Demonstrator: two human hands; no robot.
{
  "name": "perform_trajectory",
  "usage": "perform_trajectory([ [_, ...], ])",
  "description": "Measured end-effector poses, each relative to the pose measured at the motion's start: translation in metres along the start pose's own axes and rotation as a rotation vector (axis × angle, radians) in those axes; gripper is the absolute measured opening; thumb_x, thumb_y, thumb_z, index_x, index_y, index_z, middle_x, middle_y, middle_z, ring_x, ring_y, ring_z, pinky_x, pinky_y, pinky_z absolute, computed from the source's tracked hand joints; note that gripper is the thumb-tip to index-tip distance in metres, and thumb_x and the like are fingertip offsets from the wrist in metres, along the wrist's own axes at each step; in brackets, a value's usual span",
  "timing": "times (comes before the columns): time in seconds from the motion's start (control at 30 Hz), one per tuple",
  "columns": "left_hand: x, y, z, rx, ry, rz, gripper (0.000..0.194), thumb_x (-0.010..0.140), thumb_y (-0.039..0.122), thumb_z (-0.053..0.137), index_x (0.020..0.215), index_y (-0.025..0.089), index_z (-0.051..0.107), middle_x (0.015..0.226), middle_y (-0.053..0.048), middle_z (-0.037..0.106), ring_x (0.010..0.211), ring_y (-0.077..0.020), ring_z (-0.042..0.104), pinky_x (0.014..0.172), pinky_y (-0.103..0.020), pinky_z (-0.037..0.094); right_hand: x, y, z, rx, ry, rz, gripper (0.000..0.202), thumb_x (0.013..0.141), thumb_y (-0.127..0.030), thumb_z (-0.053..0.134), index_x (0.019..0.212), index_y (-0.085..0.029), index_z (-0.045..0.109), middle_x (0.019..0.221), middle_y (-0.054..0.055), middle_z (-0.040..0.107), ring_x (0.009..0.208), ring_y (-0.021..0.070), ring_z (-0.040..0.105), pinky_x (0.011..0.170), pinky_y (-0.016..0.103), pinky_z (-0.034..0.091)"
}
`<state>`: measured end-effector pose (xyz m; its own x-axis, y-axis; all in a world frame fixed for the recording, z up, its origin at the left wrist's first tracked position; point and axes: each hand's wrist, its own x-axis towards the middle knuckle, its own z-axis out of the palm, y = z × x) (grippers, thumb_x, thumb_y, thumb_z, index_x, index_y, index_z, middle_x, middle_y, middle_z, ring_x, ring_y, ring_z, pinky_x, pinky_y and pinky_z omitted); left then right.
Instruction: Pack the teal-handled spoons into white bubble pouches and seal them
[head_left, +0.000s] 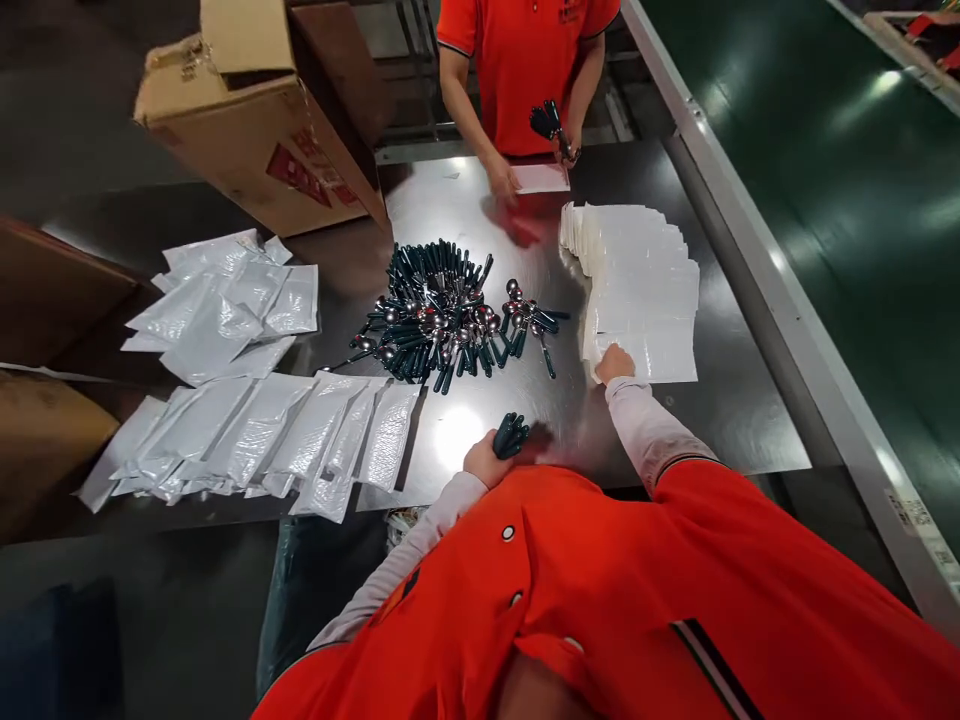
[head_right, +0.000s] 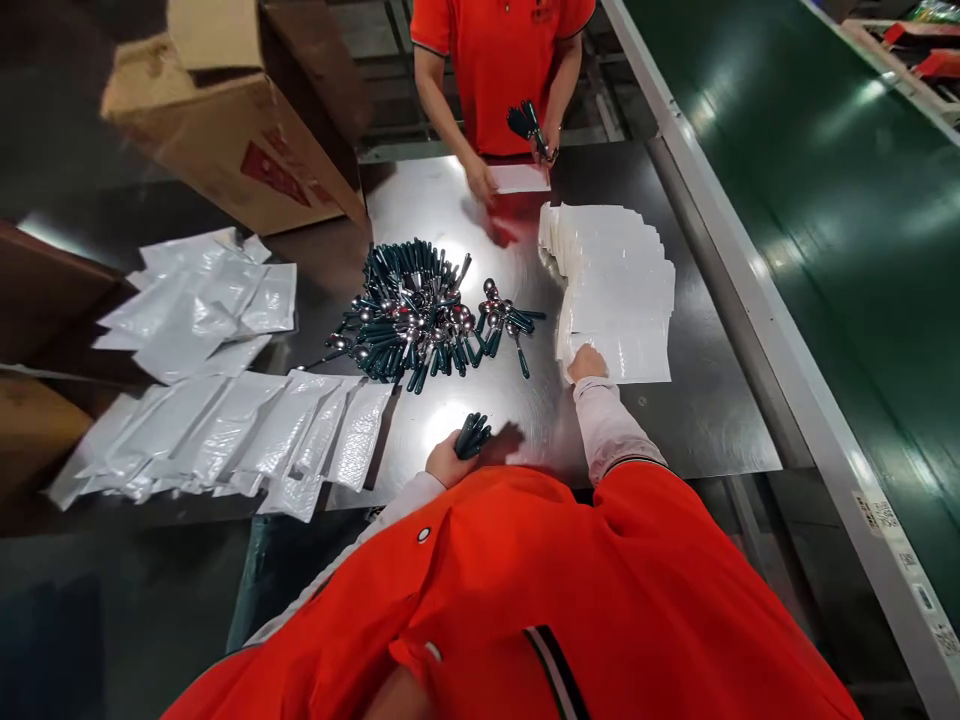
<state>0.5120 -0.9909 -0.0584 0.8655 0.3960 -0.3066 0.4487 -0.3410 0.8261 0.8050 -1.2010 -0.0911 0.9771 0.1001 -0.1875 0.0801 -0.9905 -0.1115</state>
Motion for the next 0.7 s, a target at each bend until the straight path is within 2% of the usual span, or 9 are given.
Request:
perform_trajectory([
  [0.13,0.002,-0.005,-0.004,0.170,-0.043,-0.054,0.037,0.073,0.035,0.080,0.104,0.022,0.065,0.104,-0.011,0.075,0.098,-0.0314,0.072,0.085,-0.040,0.055,-0.025,0.010,0.012,-0.007,-0.021,-0.033,0.036,0.088,-0.017,0.049,0.119,-0.002,0.058,0.108,0.026,0.067,0.102,0.0334,0.068,0.085,0.039,0.049],
  [0.2,0.007,-0.004,-0.002,0.257,-0.061,-0.089,0.042,0.070,0.044,0.082,0.101,0.021,0.065,0.091,-0.011,0.074,0.090,-0.0319,0.072,0.079,-0.037,0.054,-0.045,0.003,0.022,0.026,-0.042,-0.157,0.037,0.090,-0.017,0.046,0.122,-0.004,0.060,0.115,0.025,0.066,0.105,0.0328,0.067,0.088,0.040,0.049],
  [0.27,0.017,0.000,0.003,0.341,-0.073,-0.087,0.044,0.073,0.048,0.080,0.103,0.020,0.064,0.086,-0.011,0.073,0.086,-0.0310,0.071,0.075,-0.034,0.052,-0.070,-0.014,0.035,0.075,-0.100,-0.308,0.035,0.091,-0.017,0.046,0.120,-0.008,0.064,0.117,0.022,0.068,0.107,0.0297,0.066,0.091,0.038,0.048],
  [0.37,0.039,0.004,0.010,0.544,-0.093,-0.023,0.034,0.089,0.037,0.066,0.114,0.016,0.060,0.098,-0.014,0.072,0.095,-0.0293,0.070,0.081,-0.033,0.050,-0.108,-0.046,0.055,0.148,-0.187,-0.480,0.030,0.093,-0.019,0.045,0.106,-0.015,0.072,0.107,0.014,0.073,0.102,0.0239,0.067,0.090,0.031,0.049],
  [0.47,0.058,-0.003,0.011,0.725,-0.111,-0.025,0.029,0.096,0.024,0.052,0.121,0.010,0.057,0.111,-0.018,0.069,0.105,-0.0292,0.067,0.091,-0.037,0.047,-0.135,-0.071,0.069,0.202,-0.224,-0.559,0.034,0.097,-0.024,0.040,0.095,-0.017,0.074,0.097,0.011,0.074,0.095,0.0226,0.067,0.083,0.030,0.049],
  [0.6,0.060,-0.018,0.000,0.771,-0.134,-0.078,0.025,0.096,0.019,0.050,0.116,0.009,0.060,0.113,-0.022,0.067,0.109,-0.0318,0.065,0.097,-0.042,0.045,-0.149,-0.082,0.082,0.282,-0.216,-0.519,0.033,0.096,-0.026,0.041,0.099,-0.018,0.073,0.096,0.011,0.073,0.092,0.0232,0.066,0.081,0.031,0.049],
  [0.7,0.053,-0.018,-0.009,0.745,-0.118,-0.101,0.026,0.094,0.020,0.054,0.117,0.009,0.058,0.109,-0.021,0.068,0.108,-0.0309,0.066,0.095,-0.040,0.045,-0.152,-0.081,0.089,0.320,-0.226,-0.529,0.025,0.093,-0.027,0.050,0.100,-0.016,0.072,0.093,0.011,0.071,0.090,0.0236,0.064,0.081,0.033,0.048],
])
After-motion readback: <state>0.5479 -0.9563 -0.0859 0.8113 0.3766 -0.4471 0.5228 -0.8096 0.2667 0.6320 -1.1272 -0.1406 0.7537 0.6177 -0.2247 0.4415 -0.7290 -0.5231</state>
